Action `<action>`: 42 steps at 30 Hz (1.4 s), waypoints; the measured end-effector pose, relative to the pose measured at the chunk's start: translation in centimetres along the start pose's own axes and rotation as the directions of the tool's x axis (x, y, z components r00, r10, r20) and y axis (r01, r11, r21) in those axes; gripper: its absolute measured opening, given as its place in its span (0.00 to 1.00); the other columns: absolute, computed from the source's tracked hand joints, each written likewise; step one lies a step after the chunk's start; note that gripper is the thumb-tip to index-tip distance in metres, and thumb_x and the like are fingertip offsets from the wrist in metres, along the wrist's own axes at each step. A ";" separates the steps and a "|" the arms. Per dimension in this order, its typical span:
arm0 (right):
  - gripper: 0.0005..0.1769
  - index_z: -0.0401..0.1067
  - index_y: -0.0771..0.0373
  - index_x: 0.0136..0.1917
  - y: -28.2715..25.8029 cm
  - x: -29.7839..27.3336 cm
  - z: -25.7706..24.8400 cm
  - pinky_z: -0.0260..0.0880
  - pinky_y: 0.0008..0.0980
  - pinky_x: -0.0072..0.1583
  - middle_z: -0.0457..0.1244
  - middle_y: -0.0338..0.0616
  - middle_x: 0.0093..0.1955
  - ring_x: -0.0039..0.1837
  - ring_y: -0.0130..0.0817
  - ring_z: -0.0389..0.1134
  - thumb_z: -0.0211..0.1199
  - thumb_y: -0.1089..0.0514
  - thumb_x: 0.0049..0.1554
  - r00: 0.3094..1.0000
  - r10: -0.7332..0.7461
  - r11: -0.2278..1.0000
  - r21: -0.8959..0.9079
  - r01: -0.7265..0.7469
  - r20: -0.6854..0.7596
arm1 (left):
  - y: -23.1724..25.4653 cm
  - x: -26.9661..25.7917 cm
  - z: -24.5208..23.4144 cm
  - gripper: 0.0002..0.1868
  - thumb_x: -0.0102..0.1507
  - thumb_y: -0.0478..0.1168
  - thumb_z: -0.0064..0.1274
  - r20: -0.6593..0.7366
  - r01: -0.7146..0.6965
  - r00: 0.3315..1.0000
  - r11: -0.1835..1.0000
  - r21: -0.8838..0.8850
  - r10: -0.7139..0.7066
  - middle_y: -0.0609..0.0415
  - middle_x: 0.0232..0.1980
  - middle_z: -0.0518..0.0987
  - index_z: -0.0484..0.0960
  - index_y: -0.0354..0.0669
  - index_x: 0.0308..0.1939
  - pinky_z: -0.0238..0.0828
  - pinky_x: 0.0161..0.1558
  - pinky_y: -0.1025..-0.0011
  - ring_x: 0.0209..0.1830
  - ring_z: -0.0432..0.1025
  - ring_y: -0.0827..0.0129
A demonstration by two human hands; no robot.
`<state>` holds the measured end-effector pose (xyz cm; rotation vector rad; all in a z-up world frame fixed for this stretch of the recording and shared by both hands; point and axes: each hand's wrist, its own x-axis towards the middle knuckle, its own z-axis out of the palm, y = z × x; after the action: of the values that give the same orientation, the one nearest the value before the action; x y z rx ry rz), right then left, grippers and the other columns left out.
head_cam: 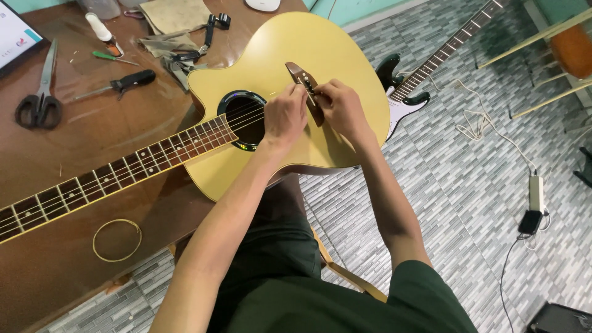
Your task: The person threads a new guitar string through the bridge of an acoustic guitar and secures it using a string winder. They then move to the headstock to wind the string onto the tuning peg and trim the excess string with wire cutters.
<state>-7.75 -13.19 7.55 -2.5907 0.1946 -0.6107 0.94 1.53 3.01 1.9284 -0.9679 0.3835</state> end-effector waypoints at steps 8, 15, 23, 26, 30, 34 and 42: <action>0.02 0.71 0.51 0.47 1.1 0.8 1.4 0.71 0.36 0.47 0.59 0.33 0.39 0.43 0.40 0.70 0.63 0.58 0.62 0.952 -0.305 0.846 -0.448 0.289 0.037 | -0.1 -0.2 -1.0 0.01 0.66 0.36 0.50 0.014 0.010 1.000 1.000 -0.029 -0.009 0.53 0.35 0.74 0.76 0.48 0.40 0.78 0.32 0.49 0.31 0.79 0.44; 0.07 0.73 0.56 0.48 -1.5 1.0 -1.4 0.72 0.40 0.47 0.63 0.42 0.41 0.45 0.47 0.72 0.64 0.67 0.61 0.985 -0.171 0.985 -0.015 0.171 0.009 | -0.8 -0.5 -0.2 0.04 0.64 0.38 0.53 0.001 0.039 0.999 0.999 0.007 -0.039 0.57 0.36 0.76 0.77 0.53 0.41 0.80 0.33 0.54 0.32 0.80 0.50; 0.08 0.78 0.60 0.49 -0.5 0.8 -0.7 0.71 0.32 0.47 0.68 0.44 0.39 0.44 0.36 0.74 0.69 0.70 0.59 0.998 0.029 0.947 0.317 -0.044 0.053 | -0.4 -0.1 0.0 0.05 0.68 0.44 0.53 0.000 0.027 1.000 0.998 -0.054 -0.027 0.57 0.41 0.78 0.82 0.56 0.47 0.81 0.37 0.52 0.37 0.80 0.49; 0.08 0.76 0.68 0.54 -1.7 0.0 -1.2 0.76 0.36 0.49 0.70 0.51 0.41 0.44 0.36 0.74 0.68 0.70 0.61 0.995 0.100 0.897 0.434 -0.087 -0.008 | 1.0 0.5 -2.1 0.03 0.68 0.43 0.55 0.015 0.082 0.997 0.984 -0.158 -0.081 0.57 0.37 0.78 0.83 0.55 0.42 0.80 0.38 0.55 0.37 0.80 0.51; 0.13 0.71 0.71 0.55 -3.1 -0.8 -2.7 0.76 0.30 0.49 0.70 0.54 0.43 0.46 0.37 0.75 0.71 0.68 0.60 0.974 0.198 0.803 0.588 -0.095 -0.113 | 1.1 0.7 -3.7 0.02 0.66 0.47 0.56 0.069 0.146 0.989 0.954 -0.260 -0.132 0.64 0.36 0.79 0.83 0.61 0.39 0.79 0.41 0.60 0.41 0.81 0.59; 0.08 0.75 0.73 0.50 -2.6 -1.0 -2.0 0.78 0.28 0.48 0.72 0.53 0.42 0.46 0.35 0.76 0.72 0.71 0.58 0.945 0.239 0.814 0.577 -0.068 -0.225 | 0.5 0.6 -3.3 0.04 0.65 0.47 0.57 0.139 0.181 0.978 0.960 -0.212 -0.154 0.65 0.33 0.79 0.83 0.60 0.36 0.79 0.41 0.60 0.39 0.81 0.60; 0.08 0.79 0.68 0.50 -1.5 -0.7 -0.6 0.79 0.31 0.52 0.73 0.51 0.45 0.48 0.35 0.76 0.70 0.73 0.57 0.932 0.293 0.843 0.517 -0.147 -0.213 | 0.9 1.5 -2.5 0.04 0.64 0.40 0.54 0.152 0.105 0.983 0.994 -0.012 -0.102 0.57 0.32 0.78 0.80 0.52 0.33 0.79 0.37 0.53 0.34 0.80 0.50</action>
<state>-8.58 -12.00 8.46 -1.9440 0.3750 -0.8234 1.48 2.67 5.80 2.0024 -0.9592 0.1691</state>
